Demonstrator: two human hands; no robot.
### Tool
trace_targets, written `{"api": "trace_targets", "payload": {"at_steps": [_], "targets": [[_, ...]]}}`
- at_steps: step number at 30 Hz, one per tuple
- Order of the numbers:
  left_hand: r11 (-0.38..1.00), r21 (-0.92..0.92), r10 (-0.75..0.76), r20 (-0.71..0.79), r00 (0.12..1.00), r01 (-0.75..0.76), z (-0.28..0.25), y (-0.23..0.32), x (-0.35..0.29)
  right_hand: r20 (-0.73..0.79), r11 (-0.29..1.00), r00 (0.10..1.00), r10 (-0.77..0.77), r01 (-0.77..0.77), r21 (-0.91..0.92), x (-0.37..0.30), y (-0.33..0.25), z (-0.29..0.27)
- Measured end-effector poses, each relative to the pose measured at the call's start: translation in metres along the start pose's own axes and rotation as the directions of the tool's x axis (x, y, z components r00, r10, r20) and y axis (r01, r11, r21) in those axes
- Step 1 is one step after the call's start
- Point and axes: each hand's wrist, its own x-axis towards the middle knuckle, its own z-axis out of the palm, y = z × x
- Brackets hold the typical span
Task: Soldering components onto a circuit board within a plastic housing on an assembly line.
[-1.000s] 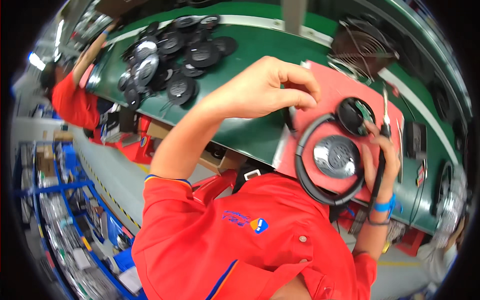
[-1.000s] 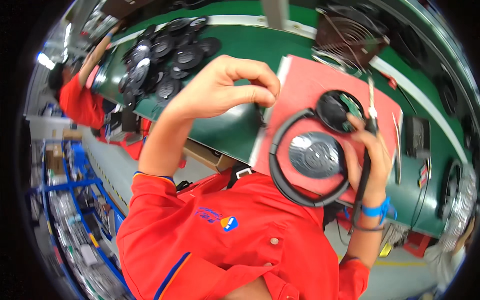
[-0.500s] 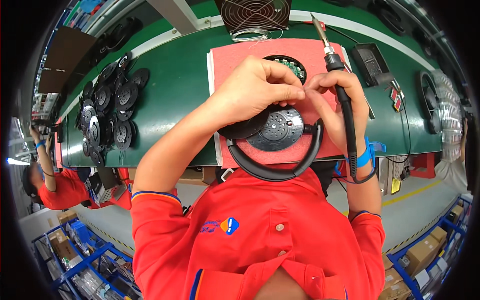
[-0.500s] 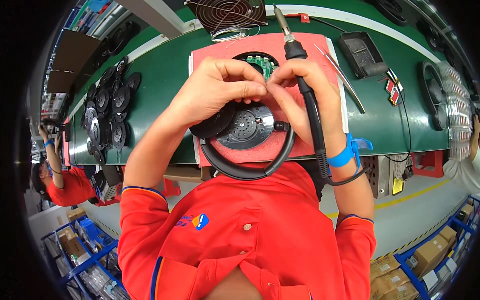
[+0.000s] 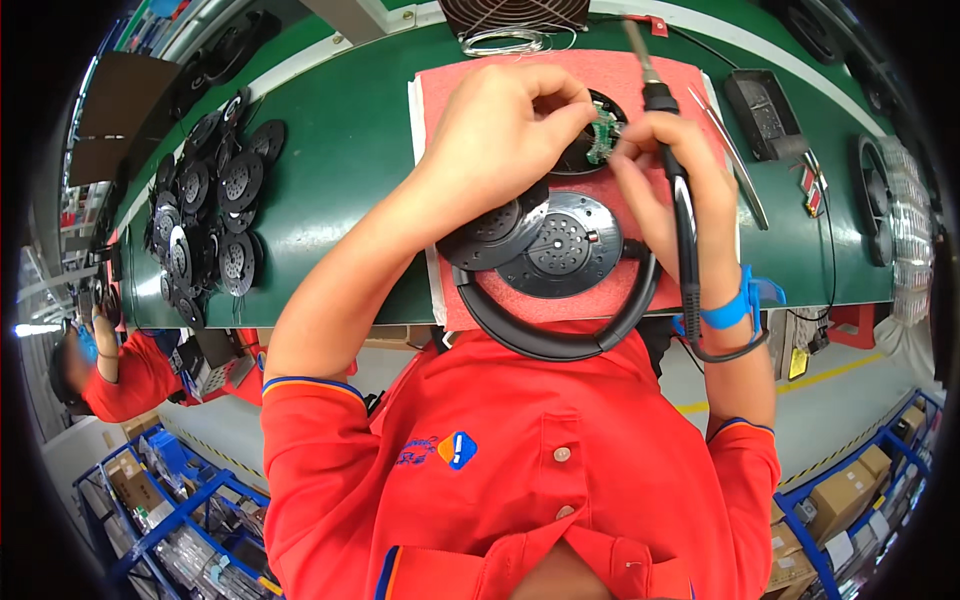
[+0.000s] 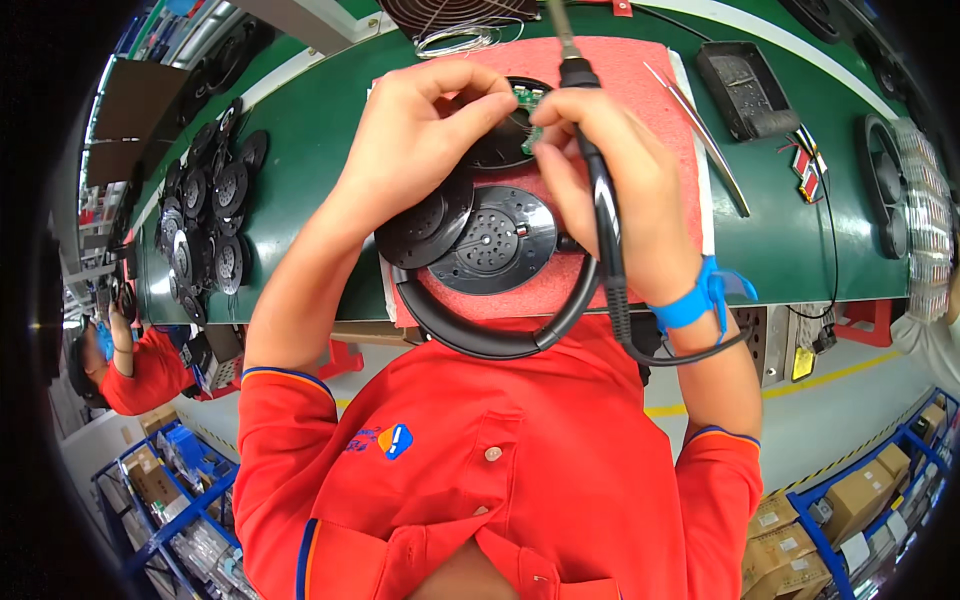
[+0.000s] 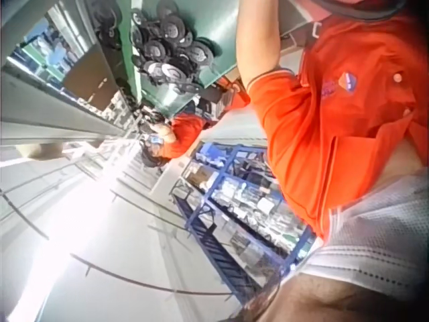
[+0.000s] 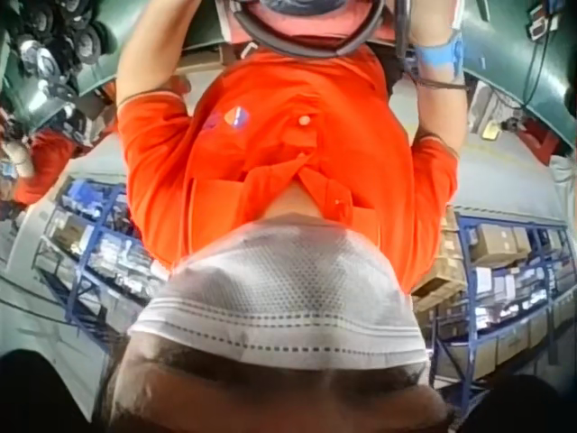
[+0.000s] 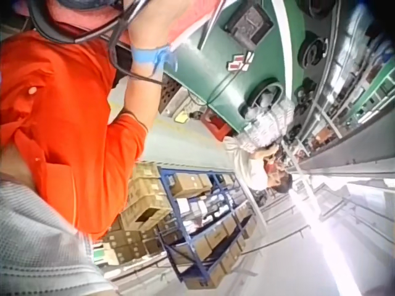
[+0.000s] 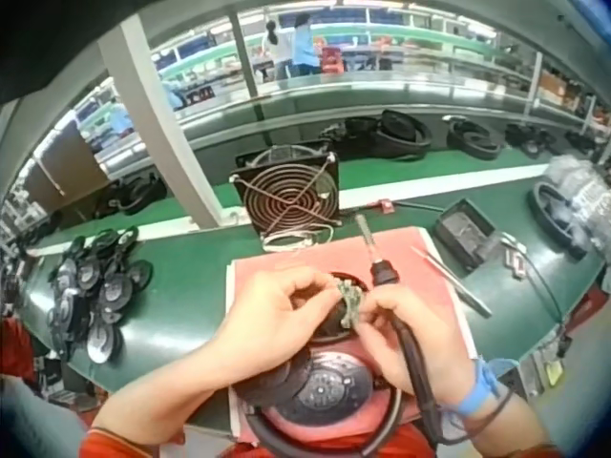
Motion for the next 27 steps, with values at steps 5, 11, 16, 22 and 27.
{"api": "trace_targets", "payload": {"at_steps": [5,11,16,22,27], "targets": [[0.945,0.237,0.233,0.003,0.972,-0.227,0.004,-0.020,0.010,-0.055,0.987,0.997,-0.056,0.048,-0.154,-0.010,0.003,-0.014],[0.981,0.131,0.146,0.004,0.989,-0.145,0.007,-0.030,0.014,-0.086,0.980,0.977,-0.193,0.189,-0.058,-0.011,0.006,-0.027],[0.988,0.087,0.128,0.019,0.992,-0.129,0.007,-0.028,0.016,-0.124,0.974,0.970,-0.211,0.219,0.057,0.004,-0.005,-0.035],[0.983,0.138,0.114,0.071,0.991,-0.123,0.005,-0.026,0.014,-0.183,0.933,0.917,-0.355,0.361,-0.002,0.005,0.011,-0.030],[0.994,0.068,0.084,0.096,0.992,-0.091,0.002,-0.027,0.015,-0.194,0.955,0.944,-0.266,0.286,0.084,-0.001,0.011,-0.031]]}}
